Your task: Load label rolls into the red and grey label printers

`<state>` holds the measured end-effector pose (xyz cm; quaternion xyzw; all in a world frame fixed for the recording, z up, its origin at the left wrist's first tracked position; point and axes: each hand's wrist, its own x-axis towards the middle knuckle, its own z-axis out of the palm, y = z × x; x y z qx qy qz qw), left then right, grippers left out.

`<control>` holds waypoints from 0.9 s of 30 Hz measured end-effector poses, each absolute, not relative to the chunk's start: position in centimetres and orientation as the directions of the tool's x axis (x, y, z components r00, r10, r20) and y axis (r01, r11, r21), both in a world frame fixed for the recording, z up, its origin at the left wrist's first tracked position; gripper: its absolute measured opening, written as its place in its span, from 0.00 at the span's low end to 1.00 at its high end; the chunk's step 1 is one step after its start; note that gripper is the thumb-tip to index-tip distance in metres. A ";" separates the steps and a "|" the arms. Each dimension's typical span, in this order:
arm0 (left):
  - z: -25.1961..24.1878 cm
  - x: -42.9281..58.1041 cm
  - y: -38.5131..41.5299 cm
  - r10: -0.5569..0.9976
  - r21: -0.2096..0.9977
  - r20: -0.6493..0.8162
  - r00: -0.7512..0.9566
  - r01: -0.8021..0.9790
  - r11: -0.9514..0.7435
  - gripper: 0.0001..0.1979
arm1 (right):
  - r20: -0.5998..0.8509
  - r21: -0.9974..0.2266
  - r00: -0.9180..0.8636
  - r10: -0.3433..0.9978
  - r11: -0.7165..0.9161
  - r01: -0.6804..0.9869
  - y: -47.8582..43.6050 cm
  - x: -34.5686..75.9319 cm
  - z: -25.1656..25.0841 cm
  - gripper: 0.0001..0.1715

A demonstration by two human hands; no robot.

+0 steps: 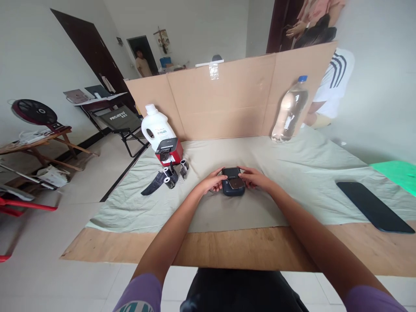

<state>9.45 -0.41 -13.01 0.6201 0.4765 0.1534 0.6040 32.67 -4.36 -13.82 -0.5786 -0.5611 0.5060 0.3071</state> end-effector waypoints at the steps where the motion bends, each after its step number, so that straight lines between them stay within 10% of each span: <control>1: -13.1 9.4 -0.4 0.773 0.900 -0.378 0.509 0.398 0.178 0.40 | -0.184 -0.925 -0.106 0.977 -0.135 0.356 -5.0 32.5 -14.2 0.37; 5: -13.7 9.3 -0.2 0.761 0.910 -0.374 0.529 0.367 0.193 0.41 | 0.031 -0.853 0.029 0.999 0.012 0.522 -8.1 30.6 -16.0 0.33; 11: -14.4 9.6 -0.4 0.765 0.926 -0.370 0.526 0.274 0.260 0.40 | 0.147 -0.662 0.145 0.978 -0.012 0.749 -11.1 26.1 -16.4 0.65; 19: -12.5 18.2 1.5 0.804 0.963 -0.265 0.532 0.184 0.196 0.44 | 0.444 -0.576 0.300 0.844 0.013 0.817 -8.1 32.2 -15.7 0.51; 27: -11.0 37.7 6.4 0.799 0.972 -0.235 0.554 0.123 0.200 0.28 | 0.580 -0.572 0.515 0.632 -0.134 0.809 -1.6 47.9 -14.8 0.46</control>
